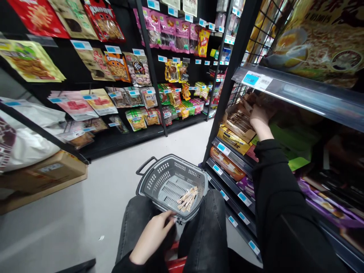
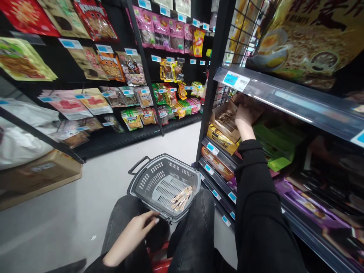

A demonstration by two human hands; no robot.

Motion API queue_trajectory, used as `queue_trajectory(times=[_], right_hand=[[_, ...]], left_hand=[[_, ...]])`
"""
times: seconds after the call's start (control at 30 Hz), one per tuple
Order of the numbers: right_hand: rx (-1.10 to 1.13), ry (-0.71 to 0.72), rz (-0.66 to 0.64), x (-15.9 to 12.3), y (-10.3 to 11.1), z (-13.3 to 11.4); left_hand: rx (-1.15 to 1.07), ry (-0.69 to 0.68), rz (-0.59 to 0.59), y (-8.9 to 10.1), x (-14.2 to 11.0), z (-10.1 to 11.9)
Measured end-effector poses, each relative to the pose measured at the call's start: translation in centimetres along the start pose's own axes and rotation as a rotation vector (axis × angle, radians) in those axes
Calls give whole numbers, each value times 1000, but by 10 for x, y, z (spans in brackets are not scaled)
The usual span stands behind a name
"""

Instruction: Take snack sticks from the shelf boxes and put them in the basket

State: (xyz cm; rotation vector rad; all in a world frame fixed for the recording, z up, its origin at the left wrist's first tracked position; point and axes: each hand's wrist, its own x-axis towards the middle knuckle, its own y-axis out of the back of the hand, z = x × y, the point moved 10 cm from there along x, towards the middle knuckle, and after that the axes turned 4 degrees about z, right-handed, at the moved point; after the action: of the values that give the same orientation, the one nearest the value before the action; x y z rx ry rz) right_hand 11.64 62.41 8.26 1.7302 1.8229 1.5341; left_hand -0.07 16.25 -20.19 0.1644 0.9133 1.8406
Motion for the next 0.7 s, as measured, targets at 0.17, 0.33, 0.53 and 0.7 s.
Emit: queue_trajectory(times=[0.17, 0.33, 0.53, 0.7], right_hand=[[306, 65, 234, -24, 43, -9], [746, 65, -64, -92, 10, -34], [1643, -175, -692, -242, -61, -116], [1898, -324, -991, -313, -82, -148]], left_hand=[[-86, -59, 10, 0, 3, 20], [-438, -77, -52, -7, 13, 51], [-1279, -60, -375, -18, 16, 124], [-1402, -65, -526, -22, 6, 151]])
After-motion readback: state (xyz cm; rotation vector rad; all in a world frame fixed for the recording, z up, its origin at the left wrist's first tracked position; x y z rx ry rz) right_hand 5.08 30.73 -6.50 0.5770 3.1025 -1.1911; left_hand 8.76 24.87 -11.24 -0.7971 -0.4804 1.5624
